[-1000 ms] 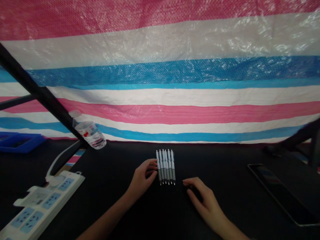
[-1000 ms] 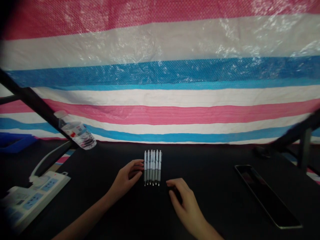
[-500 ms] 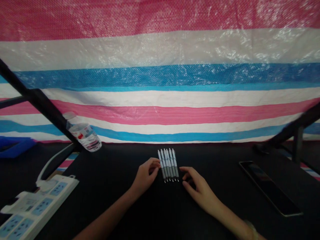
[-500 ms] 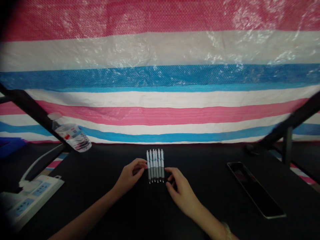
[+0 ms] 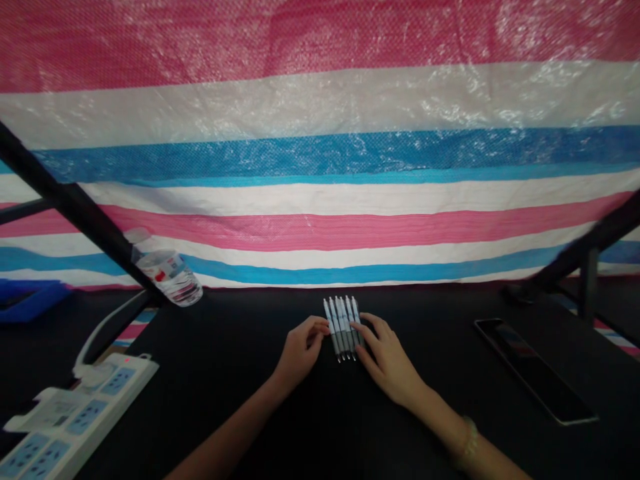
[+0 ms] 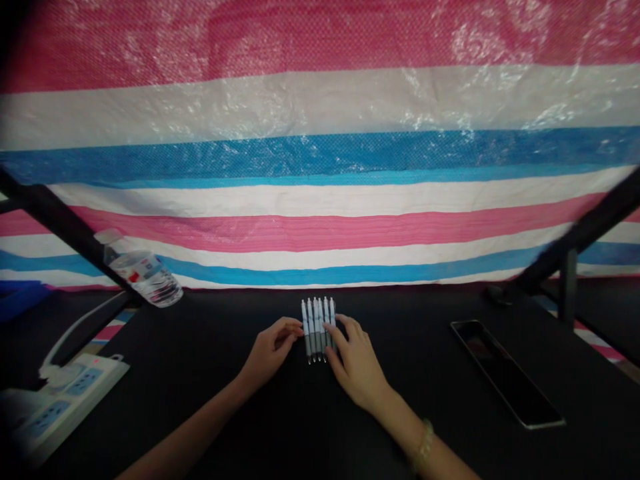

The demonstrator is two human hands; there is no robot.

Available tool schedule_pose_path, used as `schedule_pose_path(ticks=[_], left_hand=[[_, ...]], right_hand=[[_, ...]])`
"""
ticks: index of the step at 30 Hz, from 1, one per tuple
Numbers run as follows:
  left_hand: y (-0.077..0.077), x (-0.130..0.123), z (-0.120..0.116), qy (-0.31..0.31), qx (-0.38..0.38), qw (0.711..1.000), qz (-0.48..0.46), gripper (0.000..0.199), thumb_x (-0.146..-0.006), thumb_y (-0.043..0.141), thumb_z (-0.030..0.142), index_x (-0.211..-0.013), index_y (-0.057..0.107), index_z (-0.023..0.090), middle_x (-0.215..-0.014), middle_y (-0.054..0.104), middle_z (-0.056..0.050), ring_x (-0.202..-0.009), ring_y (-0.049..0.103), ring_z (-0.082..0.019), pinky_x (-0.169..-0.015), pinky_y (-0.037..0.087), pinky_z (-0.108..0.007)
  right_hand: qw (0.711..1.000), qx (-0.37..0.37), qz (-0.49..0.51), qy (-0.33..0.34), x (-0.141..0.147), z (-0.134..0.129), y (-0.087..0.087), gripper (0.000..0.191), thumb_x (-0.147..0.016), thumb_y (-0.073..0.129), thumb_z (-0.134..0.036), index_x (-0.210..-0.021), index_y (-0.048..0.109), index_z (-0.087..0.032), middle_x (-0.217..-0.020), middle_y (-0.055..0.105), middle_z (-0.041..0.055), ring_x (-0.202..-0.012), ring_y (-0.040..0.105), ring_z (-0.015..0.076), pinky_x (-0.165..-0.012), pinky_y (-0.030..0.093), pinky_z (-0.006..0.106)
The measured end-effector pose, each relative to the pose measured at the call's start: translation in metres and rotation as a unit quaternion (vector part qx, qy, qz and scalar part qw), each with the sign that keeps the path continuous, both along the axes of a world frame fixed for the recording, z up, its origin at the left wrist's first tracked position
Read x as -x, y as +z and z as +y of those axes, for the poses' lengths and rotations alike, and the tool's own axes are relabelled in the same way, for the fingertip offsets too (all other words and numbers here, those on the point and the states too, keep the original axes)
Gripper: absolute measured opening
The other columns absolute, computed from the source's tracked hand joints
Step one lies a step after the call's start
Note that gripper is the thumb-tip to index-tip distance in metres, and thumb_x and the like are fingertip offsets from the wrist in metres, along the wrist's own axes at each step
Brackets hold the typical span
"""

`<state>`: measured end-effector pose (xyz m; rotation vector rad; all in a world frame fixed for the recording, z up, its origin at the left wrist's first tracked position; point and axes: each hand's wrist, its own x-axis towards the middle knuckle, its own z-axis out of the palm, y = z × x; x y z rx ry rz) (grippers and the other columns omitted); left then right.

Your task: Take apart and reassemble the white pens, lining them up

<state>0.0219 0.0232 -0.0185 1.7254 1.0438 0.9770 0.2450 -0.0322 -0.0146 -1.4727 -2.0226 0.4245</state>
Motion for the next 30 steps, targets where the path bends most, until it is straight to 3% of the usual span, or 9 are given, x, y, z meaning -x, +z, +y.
schedule_pose_path(ticks=[4,9,15,19,23,30], left_hand=[[-0.005,-0.001,-0.002,0.005,0.0,1.0,-0.008,0.024,-0.087,0.051,0.012,-0.103,0.067,0.02,-0.097,0.076,-0.007,-0.096,0.074,-0.022,-0.09,0.059,-0.038],[-0.008,-0.002,-0.002,0.012,0.0,1.0,-0.016,0.024,-0.088,0.049,0.012,-0.102,0.066,0.019,-0.096,0.076,-0.007,-0.095,0.074,-0.023,-0.09,0.058,-0.039],[-0.006,-0.005,-0.004,0.012,0.002,1.0,-0.02,0.024,-0.088,0.05,0.012,-0.103,0.067,0.02,-0.097,0.077,-0.008,-0.095,0.074,-0.024,-0.089,0.059,-0.04],[-0.005,-0.007,-0.005,0.008,0.004,1.0,-0.018,0.026,-0.087,0.05,0.01,-0.103,0.068,0.02,-0.098,0.077,-0.007,-0.096,0.074,-0.024,-0.091,0.058,-0.04],[-0.007,-0.008,-0.003,0.005,0.007,1.0,-0.023,0.028,-0.087,0.048,0.009,-0.102,0.068,0.02,-0.098,0.076,-0.007,-0.096,0.074,-0.023,-0.089,0.059,-0.039],[-0.01,-0.012,0.0,-0.007,0.01,0.999,-0.032,0.03,-0.086,0.047,0.008,-0.103,0.068,0.02,-0.099,0.076,-0.006,-0.097,0.074,-0.022,-0.09,0.06,-0.038]], right_hand=[[0.992,-0.038,-0.119,0.032,0.001,-0.004,-0.003,0.047,-0.097,0.054,-0.026,-0.144,0.052,-0.03,-0.155,0.043,0.0143,-0.144,0.036,0.036,-0.11,0.04,0.058],[0.985,-0.035,-0.163,0.038,0.003,-0.003,-0.003,0.044,-0.098,0.053,-0.026,-0.142,0.053,-0.025,-0.152,0.046,0.0182,-0.143,0.037,0.0373,-0.109,0.04,0.057],[0.993,-0.041,-0.111,0.03,0.002,-0.003,0.0,0.04,-0.096,0.055,-0.026,-0.137,0.055,-0.021,-0.145,0.049,0.018,-0.136,0.045,0.0356,-0.108,0.042,0.055],[0.999,-0.027,-0.033,-0.026,-0.006,0.0,-0.001,0.041,-0.098,0.048,-0.022,-0.139,0.051,-0.02,-0.123,0.06,0.0162,-0.114,0.057,0.0319,-0.097,0.05,0.051],[0.999,-0.013,-0.021,-0.024,-0.013,0.003,-0.006,0.042,-0.098,0.041,-0.014,-0.138,0.052,-0.021,-0.106,0.066,0.0113,-0.096,0.062,0.0281,-0.086,0.055,0.046],[1.0,-0.004,-0.012,-0.023,-0.015,0.002,-0.01,0.051,-0.094,0.042,-0.009,-0.142,0.051,-0.025,-0.104,0.067,0.011,-0.094,0.062,0.0292,-0.084,0.055,0.047]])
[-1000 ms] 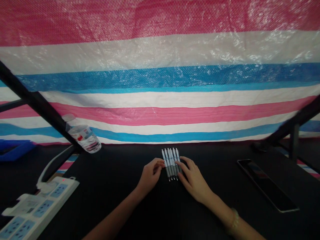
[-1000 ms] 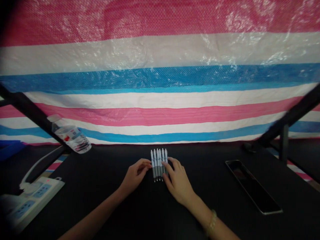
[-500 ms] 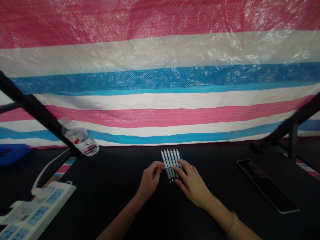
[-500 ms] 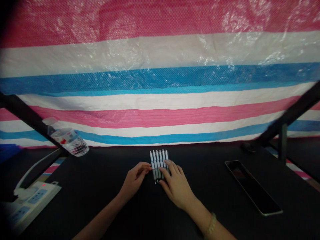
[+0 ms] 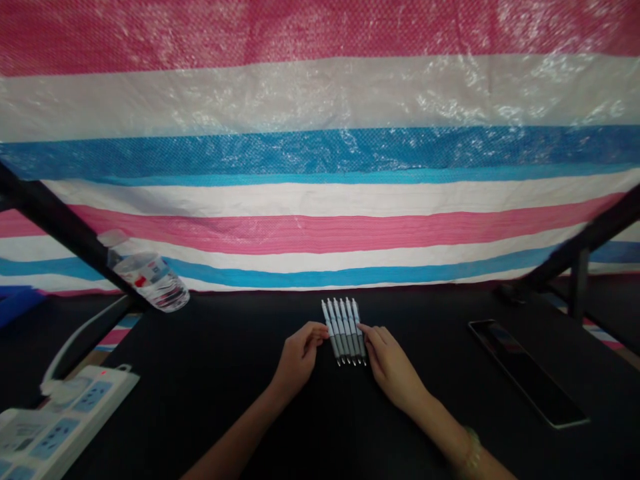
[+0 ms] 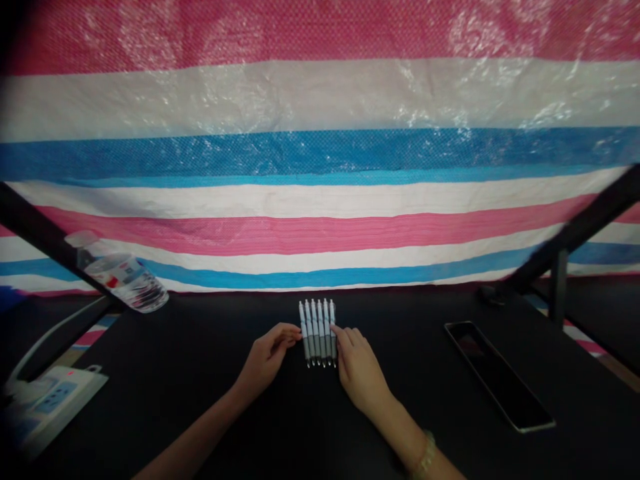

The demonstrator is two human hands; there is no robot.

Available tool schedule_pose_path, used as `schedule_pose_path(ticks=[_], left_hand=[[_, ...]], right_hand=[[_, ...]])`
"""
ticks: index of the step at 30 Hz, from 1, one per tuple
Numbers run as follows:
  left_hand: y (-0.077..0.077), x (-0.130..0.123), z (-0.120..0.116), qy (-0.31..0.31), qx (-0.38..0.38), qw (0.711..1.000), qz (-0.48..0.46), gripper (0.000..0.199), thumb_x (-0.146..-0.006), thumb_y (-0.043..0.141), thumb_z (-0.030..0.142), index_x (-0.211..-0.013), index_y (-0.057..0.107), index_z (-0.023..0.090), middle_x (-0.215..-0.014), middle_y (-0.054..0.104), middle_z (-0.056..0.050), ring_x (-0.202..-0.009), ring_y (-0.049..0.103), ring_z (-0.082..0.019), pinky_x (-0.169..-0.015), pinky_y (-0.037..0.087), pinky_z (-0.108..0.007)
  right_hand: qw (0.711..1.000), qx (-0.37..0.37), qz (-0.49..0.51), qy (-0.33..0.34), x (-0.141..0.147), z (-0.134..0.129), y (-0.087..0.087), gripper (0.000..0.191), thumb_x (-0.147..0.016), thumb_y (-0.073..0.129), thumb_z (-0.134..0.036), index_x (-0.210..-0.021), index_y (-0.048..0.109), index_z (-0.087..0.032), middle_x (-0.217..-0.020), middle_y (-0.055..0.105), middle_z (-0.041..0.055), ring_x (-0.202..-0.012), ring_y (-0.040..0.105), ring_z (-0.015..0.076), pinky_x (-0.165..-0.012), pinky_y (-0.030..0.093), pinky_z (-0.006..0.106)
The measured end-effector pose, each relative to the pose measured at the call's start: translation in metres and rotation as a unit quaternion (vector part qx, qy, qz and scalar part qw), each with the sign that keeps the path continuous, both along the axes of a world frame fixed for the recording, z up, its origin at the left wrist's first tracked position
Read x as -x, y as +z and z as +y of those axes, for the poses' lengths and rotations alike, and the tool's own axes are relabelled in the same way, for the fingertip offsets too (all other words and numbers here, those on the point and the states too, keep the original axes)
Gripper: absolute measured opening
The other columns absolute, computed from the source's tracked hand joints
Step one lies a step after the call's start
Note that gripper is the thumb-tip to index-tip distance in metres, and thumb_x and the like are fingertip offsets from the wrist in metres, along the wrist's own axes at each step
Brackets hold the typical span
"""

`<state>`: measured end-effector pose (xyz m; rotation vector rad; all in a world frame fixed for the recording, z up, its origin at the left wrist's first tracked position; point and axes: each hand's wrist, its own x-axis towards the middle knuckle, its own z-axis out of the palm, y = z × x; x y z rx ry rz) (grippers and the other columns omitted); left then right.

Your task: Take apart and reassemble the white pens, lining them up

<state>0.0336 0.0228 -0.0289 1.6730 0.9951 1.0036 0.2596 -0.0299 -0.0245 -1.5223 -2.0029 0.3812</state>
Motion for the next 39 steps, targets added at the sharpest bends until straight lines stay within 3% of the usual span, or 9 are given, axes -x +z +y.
schedule_pose_path(ticks=[8,12,17,30,33,35,39], left_hand=[[0.002,-0.001,-0.005,-0.016,-0.013,1.0,0.001,0.031,-0.087,0.044,0.008,-0.103,0.069,0.019,-0.101,0.075,-0.007,-0.098,0.072,-0.021,-0.092,0.059,-0.04],[0.005,0.003,-0.006,-0.026,-0.021,0.999,0.011,0.032,-0.088,0.044,0.009,-0.104,0.069,0.02,-0.102,0.075,-0.006,-0.098,0.072,-0.021,-0.092,0.058,-0.038],[0.007,0.008,-0.007,-0.042,-0.068,0.995,0.052,0.033,-0.091,0.043,0.007,-0.105,0.07,0.02,-0.103,0.074,-0.007,-0.098,0.07,-0.021,-0.091,0.056,-0.036],[0.005,0.012,-0.009,-0.074,-0.127,0.983,0.107,0.042,-0.092,0.038,0.0,-0.116,0.064,0.023,-0.111,0.071,-0.007,-0.105,0.068,-0.021,-0.094,0.054,-0.037],[0.004,0.014,-0.008,-0.093,-0.183,0.964,0.168,0.051,-0.091,0.039,-0.001,-0.132,0.058,0.025,-0.135,0.064,-0.009,-0.133,0.052,-0.026,-0.111,0.045,-0.046],[0.003,0.015,-0.008,-0.121,-0.225,0.94,0.224,0.061,-0.089,0.04,-0.003,-0.142,0.05,0.026,-0.146,0.057,-0.008,-0.144,0.038,-0.028,-0.117,0.038,-0.052],[0.004,0.017,-0.008,-0.121,-0.278,0.907,0.291,0.06,-0.088,0.045,-0.005,-0.141,0.051,0.023,-0.138,0.063,-0.009,-0.136,0.047,-0.029,-0.111,0.045,-0.053]], right_hand=[[0.999,0.029,0.009,0.01,-0.001,-0.002,0.009,0.044,-0.096,0.041,-0.011,-0.138,0.053,-0.02,-0.109,0.065,0.0131,-0.098,0.061,0.0293,-0.089,0.053,0.05],[0.998,0.051,0.017,0.041,-0.007,-0.003,0.018,0.042,-0.094,0.053,-0.016,-0.136,0.055,-0.021,-0.108,0.065,0.0103,-0.1,0.061,0.0271,-0.091,0.054,0.045],[0.99,0.102,0.009,0.096,-0.017,-0.004,0.025,0.063,-0.083,0.073,-0.021,-0.142,0.05,-0.022,-0.12,0.06,0.0105,-0.11,0.058,0.0283,-0.099,0.05,0.046],[0.992,0.065,-0.055,0.088,-0.011,-0.005,0.023,0.054,-0.088,0.067,-0.019,-0.14,0.053,-0.024,-0.117,0.063,0.0112,-0.105,0.058,0.0308,-0.093,0.053,0.049],[0.994,0.058,-0.046,0.077,-0.011,-0.006,0.027,0.056,-0.088,0.071,-0.028,-0.14,0.052,-0.024,-0.115,0.063,0.0113,-0.103,0.059,0.0309,-0.091,0.053,0.048],[0.997,0.047,-0.03,0.056,-0.011,-0.006,0.029,0.047,-0.092,0.065,-0.03,-0.137,0.054,-0.022,-0.112,0.064,0.0116,-0.102,0.059,0.0302,-0.091,0.053,0.048],[0.999,0.014,0.028,0.033,-0.008,-0.006,0.03,0.03,-0.099,0.052,-0.024,-0.127,0.059,-0.021,-0.105,0.064,0.0108,-0.097,0.06,0.0278,-0.087,0.052,0.045]])
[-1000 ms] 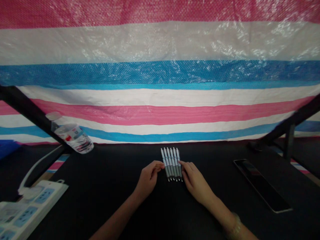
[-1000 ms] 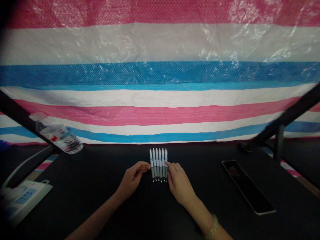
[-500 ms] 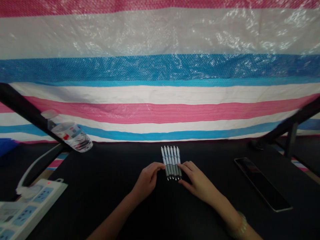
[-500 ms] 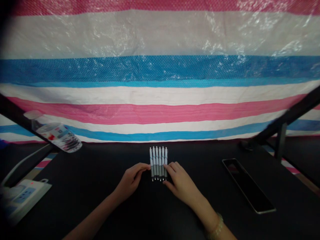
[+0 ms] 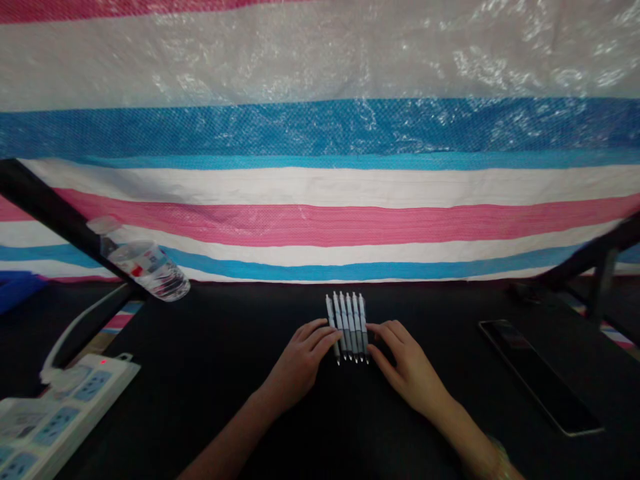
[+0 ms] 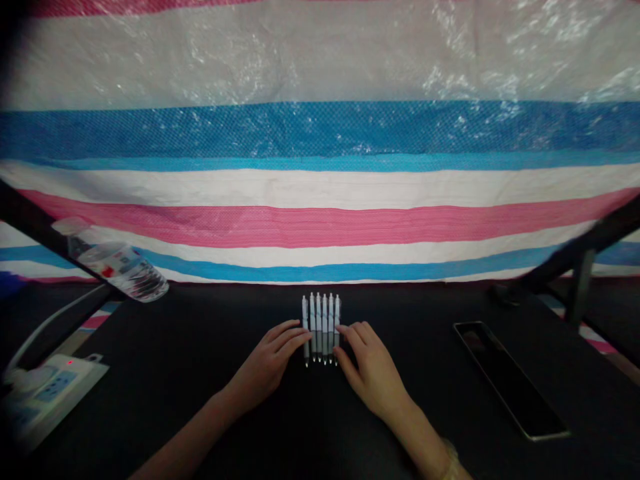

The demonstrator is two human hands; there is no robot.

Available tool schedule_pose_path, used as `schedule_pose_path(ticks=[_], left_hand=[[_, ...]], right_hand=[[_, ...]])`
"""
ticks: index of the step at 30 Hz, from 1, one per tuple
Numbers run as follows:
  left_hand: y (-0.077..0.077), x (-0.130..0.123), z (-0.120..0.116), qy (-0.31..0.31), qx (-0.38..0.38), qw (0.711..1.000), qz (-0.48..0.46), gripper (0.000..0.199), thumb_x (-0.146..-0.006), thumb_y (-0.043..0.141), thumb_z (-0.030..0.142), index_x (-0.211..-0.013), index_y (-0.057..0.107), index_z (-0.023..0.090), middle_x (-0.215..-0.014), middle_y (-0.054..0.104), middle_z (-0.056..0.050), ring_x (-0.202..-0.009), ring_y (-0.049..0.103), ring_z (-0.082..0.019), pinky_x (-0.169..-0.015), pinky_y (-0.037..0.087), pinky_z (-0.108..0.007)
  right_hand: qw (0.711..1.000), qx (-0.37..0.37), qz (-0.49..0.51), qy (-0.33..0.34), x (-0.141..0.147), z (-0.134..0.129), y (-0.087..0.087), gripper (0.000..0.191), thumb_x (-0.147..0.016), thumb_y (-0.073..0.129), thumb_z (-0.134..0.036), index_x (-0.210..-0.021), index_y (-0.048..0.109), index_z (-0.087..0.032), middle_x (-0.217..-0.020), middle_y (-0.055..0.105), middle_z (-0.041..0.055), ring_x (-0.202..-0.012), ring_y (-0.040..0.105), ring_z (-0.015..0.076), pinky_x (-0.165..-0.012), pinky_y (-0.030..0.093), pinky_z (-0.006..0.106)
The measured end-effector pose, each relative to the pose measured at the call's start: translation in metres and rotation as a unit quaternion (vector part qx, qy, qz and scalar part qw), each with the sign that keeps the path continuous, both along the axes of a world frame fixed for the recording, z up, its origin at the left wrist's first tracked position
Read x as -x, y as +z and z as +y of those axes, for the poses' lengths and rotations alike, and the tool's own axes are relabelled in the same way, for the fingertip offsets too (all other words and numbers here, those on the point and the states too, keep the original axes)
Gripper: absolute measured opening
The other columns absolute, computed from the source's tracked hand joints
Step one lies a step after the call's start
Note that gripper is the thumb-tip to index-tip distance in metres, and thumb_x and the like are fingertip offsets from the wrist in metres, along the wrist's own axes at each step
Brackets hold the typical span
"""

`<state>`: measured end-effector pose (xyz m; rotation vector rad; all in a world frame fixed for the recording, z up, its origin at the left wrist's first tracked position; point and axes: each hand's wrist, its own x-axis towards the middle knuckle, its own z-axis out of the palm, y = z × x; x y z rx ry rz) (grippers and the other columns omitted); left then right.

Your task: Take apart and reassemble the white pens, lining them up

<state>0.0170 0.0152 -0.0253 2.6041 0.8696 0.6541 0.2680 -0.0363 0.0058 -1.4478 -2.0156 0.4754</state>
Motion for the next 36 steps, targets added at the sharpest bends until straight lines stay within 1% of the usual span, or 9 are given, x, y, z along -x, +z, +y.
schedule_pose_path(ticks=[4,10,16,20,23,25,27,31,36], left_hand=[[0.003,0.001,0.0,0.012,-0.063,0.998,0.023,0.04,-0.088,0.05,-0.004,-0.116,0.066,0.019,-0.117,0.067,-0.011,-0.122,0.056,-0.029,-0.101,0.052,-0.048],[0.003,0.001,0.0,-0.007,-0.107,0.994,0.023,0.02,-0.092,0.056,0.004,-0.1,0.067,0.019,-0.115,0.066,-0.01,-0.102,0.062,-0.026,-0.085,0.056,-0.039],[0.017,-0.008,-0.011,-0.057,-0.159,0.984,-0.058,0.014,-0.098,0.053,0.012,-0.097,0.066,0.015,-0.097,0.074,-0.009,-0.078,0.062,-0.021,-0.067,0.053,-0.032],[0.02,-0.009,-0.022,-0.096,-0.133,0.983,-0.083,0.014,-0.096,0.058,0.013,-0.103,0.068,0.019,-0.098,0.075,-0.008,-0.079,0.066,-0.021,-0.066,0.053,-0.031],[0.013,-0.009,-0.024,-0.043,-0.047,0.979,-0.193,0.032,-0.094,0.06,0.01,-0.122,0.064,0.026,-0.119,0.07,-0.01,-0.091,0.067,-0.021,-0.074,0.056,-0.031],[0.009,-0.011,-0.023,0.067,0.063,0.943,-0.319,0.045,-0.092,0.064,0.013,-0.133,0.056,0.032,-0.14,0.057,-0.012,-0.099,0.067,-0.021,-0.072,0.057,-0.029],[0.008,-0.013,-0.019,0.145,0.248,0.853,-0.436,0.055,-0.091,0.068,0.023,-0.141,0.048,0.034,-0.149,0.048,-0.013,-0.106,0.067,-0.024,-0.073,0.059,-0.031],[0.013,-0.015,-0.012,0.079,0.584,0.661,-0.464,0.042,-0.084,0.078,0.038,-0.119,0.067,0.017,-0.111,0.074,-0.015,-0.085,0.075,-0.023,-0.078,0.06,-0.034],[0.013,-0.015,-0.012,0.099,0.621,0.62,-0.469,0.036,-0.07,0.09,0.036,-0.091,0.076,0.011,-0.08,0.079,-0.011,-0.072,0.075,-0.02,-0.07,0.06,-0.028]], right_hand=[[0.997,0.012,0.079,-0.016,0.005,-0.004,0.002,0.024,-0.099,0.05,-0.027,-0.116,0.063,-0.019,-0.093,0.064,0.0079,-0.088,0.061,0.0245,-0.08,0.051,0.039],[0.959,0.177,0.214,-0.052,0.02,-0.014,0.001,0.033,-0.097,0.052,-0.046,-0.086,0.065,-0.018,-0.067,0.059,0.0001,-0.06,0.053,0.0149,-0.055,0.04,0.026],[0.828,0.425,0.366,0.01,0.044,-0.023,-0.014,0.061,-0.084,0.05,-0.077,-0.092,0.056,-0.017,-0.057,0.061,-0.002,-0.036,0.047,0.0094,-0.033,0.032,0.019],[0.767,0.458,0.448,0.038,0.054,-0.029,-0.016,0.06,-0.08,0.06,-0.075,-0.091,0.056,-0.016,-0.053,0.059,-0.0046,-0.031,0.039,0.005,-0.03,0.027,0.015],[0.722,0.462,0.514,0.044,0.056,-0.031,-0.016,0.054,-0.08,0.066,-0.07,-0.086,0.056,-0.017,-0.047,0.055,-0.0068,-0.029,0.031,0.003,-0.029,0.02,0.014],[0.684,0.474,0.553,0.05,0.057,-0.033,-0.018,0.051,-0.08,0.069,-0.067,-0.085,0.056,-0.018,-0.046,0.054,-0.0073,-0.028,0.028,0.0029,-0.029,0.018,0.015],[0.643,0.5,0.577,0.062,0.06,-0.036,-0.021,0.049,-0.08,0.071,-0.064,-0.085,0.057,-0.018,-0.046,0.055,-0.0069,-0.028,0.026,0.0026,-0.03,0.018,0.015],[0.569,0.543,0.613,0.075,0.069,-0.042,-0.025,0.044,-0.078,0.075,-0.059,-0.083,0.056,-0.019,-0.046,0.054,-0.0076,-0.03,0.024,0.0026,-0.032,0.019,0.015],[0.557,0.558,0.614,0.051,0.076,-0.045,-0.025,0.049,-0.072,0.079,-0.061,-0.076,0.05,-0.022,-0.043,0.05,-0.0101,-0.031,0.02,0.0018,-0.033,0.017,0.014]])
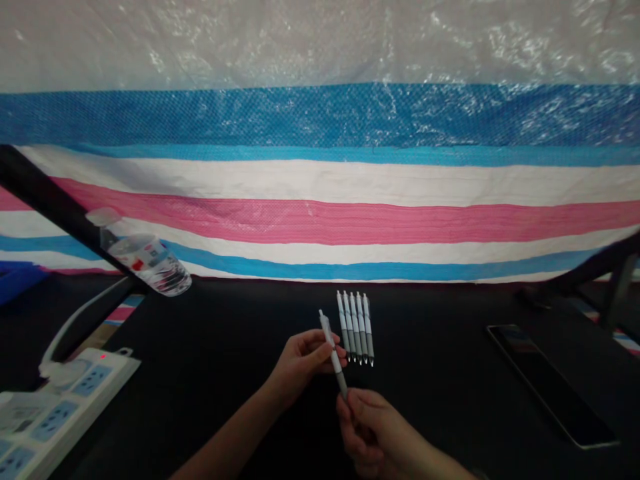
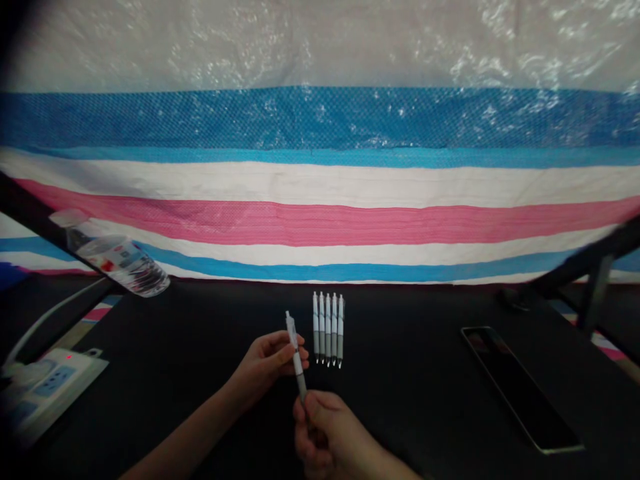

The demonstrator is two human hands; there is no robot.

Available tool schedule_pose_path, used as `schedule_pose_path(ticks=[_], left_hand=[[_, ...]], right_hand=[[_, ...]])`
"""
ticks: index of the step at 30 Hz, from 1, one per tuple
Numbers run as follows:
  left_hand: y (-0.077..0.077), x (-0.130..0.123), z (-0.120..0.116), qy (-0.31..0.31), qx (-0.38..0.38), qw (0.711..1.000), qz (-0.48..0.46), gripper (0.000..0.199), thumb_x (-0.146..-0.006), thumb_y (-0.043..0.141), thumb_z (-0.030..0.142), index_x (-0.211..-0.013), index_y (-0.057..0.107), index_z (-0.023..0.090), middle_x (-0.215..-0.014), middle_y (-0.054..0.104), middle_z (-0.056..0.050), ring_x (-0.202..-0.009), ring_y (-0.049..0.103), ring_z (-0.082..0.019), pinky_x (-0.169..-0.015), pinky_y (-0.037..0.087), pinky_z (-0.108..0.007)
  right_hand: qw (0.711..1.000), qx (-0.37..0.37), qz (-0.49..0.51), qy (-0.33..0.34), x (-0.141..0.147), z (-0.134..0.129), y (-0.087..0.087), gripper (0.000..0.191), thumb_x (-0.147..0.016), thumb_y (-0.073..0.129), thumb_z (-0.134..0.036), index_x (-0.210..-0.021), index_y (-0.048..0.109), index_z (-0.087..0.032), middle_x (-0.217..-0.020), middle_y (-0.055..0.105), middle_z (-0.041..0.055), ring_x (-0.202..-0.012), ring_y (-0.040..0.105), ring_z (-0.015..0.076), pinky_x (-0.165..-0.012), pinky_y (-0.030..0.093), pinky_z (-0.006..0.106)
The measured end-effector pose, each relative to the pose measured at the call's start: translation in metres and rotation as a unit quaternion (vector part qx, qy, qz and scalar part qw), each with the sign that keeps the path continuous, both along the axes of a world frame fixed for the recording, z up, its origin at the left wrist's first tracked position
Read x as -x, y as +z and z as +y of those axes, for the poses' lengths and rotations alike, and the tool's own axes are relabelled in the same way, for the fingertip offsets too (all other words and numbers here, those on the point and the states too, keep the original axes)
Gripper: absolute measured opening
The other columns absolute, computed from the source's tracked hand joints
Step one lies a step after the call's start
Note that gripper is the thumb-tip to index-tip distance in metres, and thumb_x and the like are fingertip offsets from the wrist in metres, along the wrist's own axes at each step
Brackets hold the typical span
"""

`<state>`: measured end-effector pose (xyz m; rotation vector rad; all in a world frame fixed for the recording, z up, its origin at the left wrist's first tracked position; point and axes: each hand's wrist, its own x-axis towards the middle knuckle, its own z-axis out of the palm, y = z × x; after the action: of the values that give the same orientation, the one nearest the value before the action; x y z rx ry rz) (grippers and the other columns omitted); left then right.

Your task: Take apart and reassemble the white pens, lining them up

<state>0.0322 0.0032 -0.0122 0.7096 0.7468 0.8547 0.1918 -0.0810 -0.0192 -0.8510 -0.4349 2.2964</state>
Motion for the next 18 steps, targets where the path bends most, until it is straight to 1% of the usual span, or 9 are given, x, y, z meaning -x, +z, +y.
schedule_pose_path(ticks=[4,7,8,10,12,14,16,18], left_hand=[[-0.003,-0.002,0.0,0.01,-0.003,1.0,0.025,0.037,-0.067,0.092,0.036,-0.087,0.076,0.01,-0.077,0.079,-0.011,-0.068,0.075,-0.021,-0.065,0.06,-0.028],[-0.001,-0.003,0.001,0.015,-0.008,0.999,0.041,0.037,-0.067,0.091,0.037,-0.087,0.075,0.01,-0.076,0.079,-0.011,-0.067,0.075,-0.02,-0.064,0.059,-0.028],[0.001,-0.003,0.001,0.017,-0.009,0.999,0.044,0.038,-0.067,0.091,0.038,-0.088,0.076,0.01,-0.076,0.079,-0.01,-0.067,0.074,-0.02,-0.064,0.059,-0.028],[0.003,-0.002,0.002,0.021,-0.014,0.998,0.049,0.038,-0.069,0.09,0.039,-0.09,0.075,0.011,-0.075,0.078,-0.009,-0.066,0.074,-0.019,-0.063,0.058,-0.027],[0.005,-0.002,0.002,0.022,-0.019,0.998,0.052,0.038,-0.07,0.089,0.04,-0.091,0.075,0.012,-0.075,0.077,-0.007,-0.065,0.073,-0.018,-0.062,0.057,-0.026],[0.006,-0.001,0.002,0.016,-0.021,0.998,0.051,0.038,-0.07,0.088,0.04,-0.091,0.075,0.012,-0.075,0.076,-0.007,-0.064,0.072,-0.018,-0.062,0.056,-0.025],[0.005,-0.001,0.003,0.01,-0.02,0.999,0.047,0.038,-0.07,0.088,0.041,-0.092,0.075,0.012,-0.074,0.076,-0.006,-0.065,0.072,-0.018,-0.062,0.056,-0.025],[0.003,-0.001,0.003,0.007,-0.023,0.999,0.044,0.039,-0.07,0.088,0.041,-0.092,0.074,0.012,-0.074,0.075,-0.006,-0.063,0.072,-0.017,-0.061,0.055,-0.025]], right_hand=[[0.999,-0.005,-0.041,-0.014,0.005,-0.001,-0.005,0.057,-0.066,0.079,-0.069,-0.073,0.048,-0.022,-0.04,0.048,-0.011,-0.029,0.018,0.0015,-0.031,0.013,0.014],[0.998,-0.019,-0.052,-0.032,0.008,-0.002,-0.011,0.058,-0.066,0.079,-0.07,-0.074,0.049,-0.021,-0.04,0.049,-0.0102,-0.027,0.02,0.0017,-0.03,0.014,0.015],[0.998,-0.021,-0.049,-0.039,0.008,-0.002,-0.012,0.056,-0.067,0.079,-0.069,-0.076,0.051,-0.02,-0.042,0.052,-0.009,-0.027,0.024,0.0023,-0.031,0.016,0.015],[0.998,-0.013,-0.035,-0.049,0.008,-0.001,-0.013,0.055,-0.071,0.077,-0.066,-0.085,0.059,-0.017,-0.052,0.062,-0.0032,-0.032,0.041,0.0059,-0.033,0.023,0.016],[0.998,0.001,-0.021,-0.059,0.008,0.0,-0.012,0.056,-0.074,0.077,-0.063,-0.095,0.063,-0.013,-0.066,0.069,0.0031,-0.045,0.058,0.0113,-0.037,0.03,0.017],[0.998,0.014,-0.003,-0.064,0.007,0.001,-0.012,0.052,-0.074,0.079,-0.058,-0.093,0.064,-0.012,-0.067,0.069,0.0038,-0.052,0.063,0.0138,-0.04,0.034,0.018],[0.998,0.022,0.01,-0.064,0.006,0.001,-0.011,0.045,-0.073,0.083,-0.051,-0.086,0.063,-0.013,-0.062,0.067,0.0015,-0.052,0.062,0.0127,-0.042,0.036,0.018],[0.998,0.02,0.018,-0.059,0.005,0.001,-0.009,0.044,-0.072,0.085,-0.047,-0.091,0.064,-0.013,-0.068,0.07,0.0026,-0.056,0.065,0.0134,-0.045,0.04,0.019]])
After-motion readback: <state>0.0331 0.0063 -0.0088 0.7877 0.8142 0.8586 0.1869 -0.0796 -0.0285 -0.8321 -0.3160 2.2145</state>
